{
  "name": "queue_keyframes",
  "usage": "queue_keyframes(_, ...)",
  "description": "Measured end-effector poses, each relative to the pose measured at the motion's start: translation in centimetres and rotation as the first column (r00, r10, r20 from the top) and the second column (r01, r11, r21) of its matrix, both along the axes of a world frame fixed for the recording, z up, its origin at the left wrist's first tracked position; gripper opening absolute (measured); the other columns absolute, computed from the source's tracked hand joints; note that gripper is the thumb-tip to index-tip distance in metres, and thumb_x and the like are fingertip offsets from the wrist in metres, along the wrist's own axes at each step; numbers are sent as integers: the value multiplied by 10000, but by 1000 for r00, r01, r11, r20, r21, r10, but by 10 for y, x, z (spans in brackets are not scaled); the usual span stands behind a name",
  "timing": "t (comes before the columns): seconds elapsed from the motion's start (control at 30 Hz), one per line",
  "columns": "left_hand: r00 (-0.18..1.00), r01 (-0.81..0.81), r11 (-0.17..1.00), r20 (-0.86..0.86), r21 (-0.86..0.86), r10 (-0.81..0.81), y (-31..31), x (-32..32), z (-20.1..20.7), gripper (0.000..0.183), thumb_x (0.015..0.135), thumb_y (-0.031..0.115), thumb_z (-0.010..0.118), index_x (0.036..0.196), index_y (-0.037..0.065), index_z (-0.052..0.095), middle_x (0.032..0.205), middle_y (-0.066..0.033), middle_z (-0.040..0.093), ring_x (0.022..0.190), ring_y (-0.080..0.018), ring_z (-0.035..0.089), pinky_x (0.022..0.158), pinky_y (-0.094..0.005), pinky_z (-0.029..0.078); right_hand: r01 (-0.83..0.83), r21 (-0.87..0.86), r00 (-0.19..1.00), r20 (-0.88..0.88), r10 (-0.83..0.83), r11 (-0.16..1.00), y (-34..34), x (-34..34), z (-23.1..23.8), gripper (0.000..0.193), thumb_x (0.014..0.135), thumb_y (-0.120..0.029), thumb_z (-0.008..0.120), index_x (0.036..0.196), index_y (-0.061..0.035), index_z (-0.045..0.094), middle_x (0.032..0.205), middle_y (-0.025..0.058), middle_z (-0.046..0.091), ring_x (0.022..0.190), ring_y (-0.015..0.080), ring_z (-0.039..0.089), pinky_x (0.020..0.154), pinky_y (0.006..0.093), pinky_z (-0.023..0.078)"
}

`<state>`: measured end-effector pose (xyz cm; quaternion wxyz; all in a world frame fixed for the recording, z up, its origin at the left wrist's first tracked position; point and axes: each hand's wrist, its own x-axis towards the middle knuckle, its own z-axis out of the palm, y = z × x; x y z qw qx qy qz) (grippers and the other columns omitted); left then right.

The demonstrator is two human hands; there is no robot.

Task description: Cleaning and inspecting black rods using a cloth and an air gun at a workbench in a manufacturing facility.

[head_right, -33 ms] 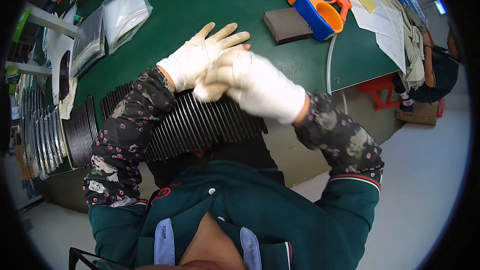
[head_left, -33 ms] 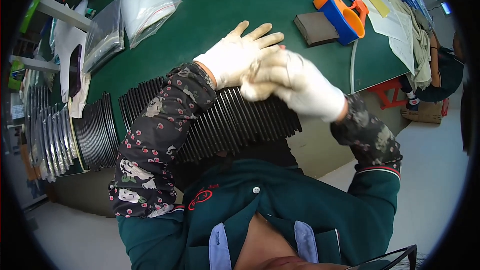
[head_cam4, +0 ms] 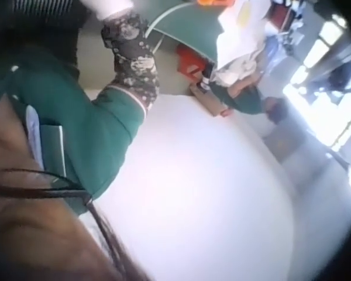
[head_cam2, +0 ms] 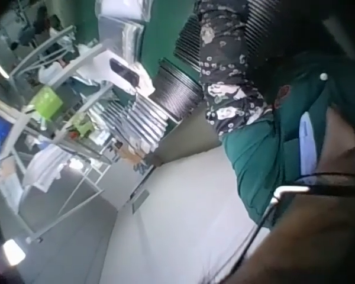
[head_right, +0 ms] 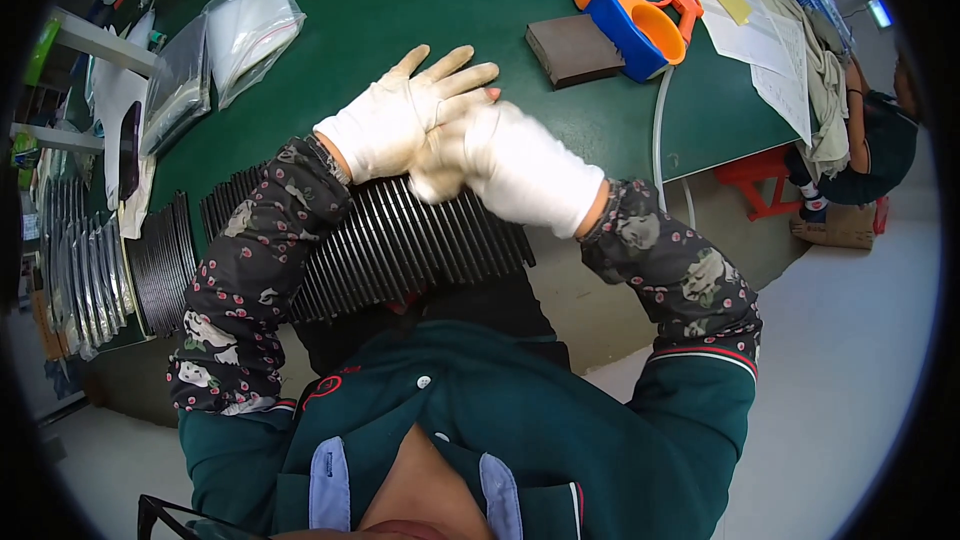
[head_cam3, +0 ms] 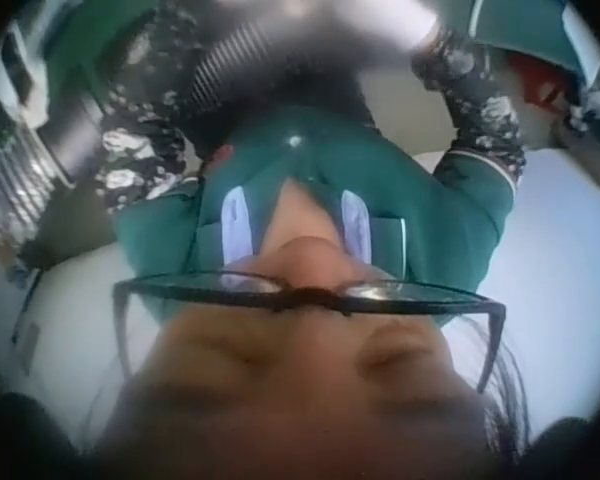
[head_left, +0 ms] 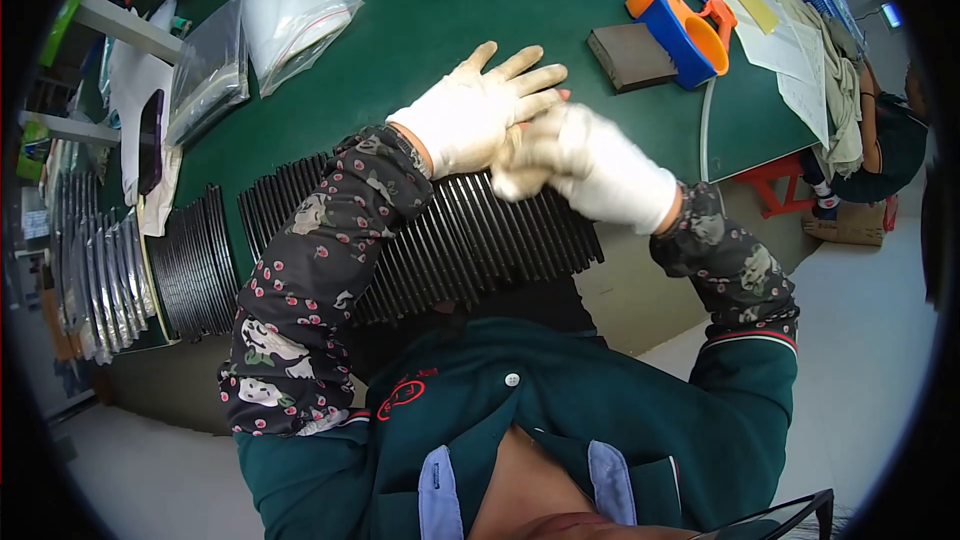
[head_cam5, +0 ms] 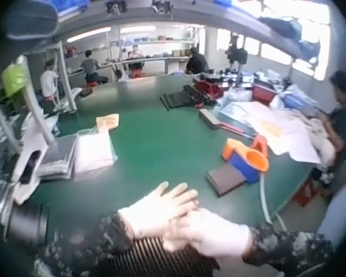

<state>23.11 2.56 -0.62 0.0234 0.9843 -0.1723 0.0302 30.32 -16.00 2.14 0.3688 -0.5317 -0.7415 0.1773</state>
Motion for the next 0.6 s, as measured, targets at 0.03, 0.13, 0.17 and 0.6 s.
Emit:
queue_keyframes(0.03,1000,8,1000,8,-21,-8,0,0,-3,505,948,270,481,1432,156,392,1534,-61,314,1443,-276,243,1164,-528,197,202,148,952,204,-229,968,3,3,-9,165,781,-36,594,909,-94,680,873,77,674,834,279,646,678,374,518)
queue_keyframes(0.13,1000,-11,999,8,-53,11,3,-5,-1,507,949,273,480,1434,156,389,1537,-59,308,1447,-272,233,1163,-528,202,-182,-434,981,-19,193,882,-39,-15,26,229,773,-21,588,950,-104,707,859,78,685,857,288,643,696,361,517)
queue_keyframes(0.17,1000,-14,999,5,-46,14,2,-5,1,507,947,272,485,1432,156,394,1536,-63,309,1446,-276,235,1161,-531,205,-191,-466,981,-113,156,864,-53,-15,27,223,780,-22,603,958,-99,714,875,78,688,857,281,644,707,359,520)
queue_keyframes(0.6,979,-197,925,-121,-324,166,-80,-111,43,823,688,321,784,1366,20,426,1436,-236,359,1354,-419,334,1080,-574,282,-100,-669,958,-266,-112,736,-78,6,16,172,817,-187,754,923,-56,721,834,51,673,821,190,583,742,317,496)
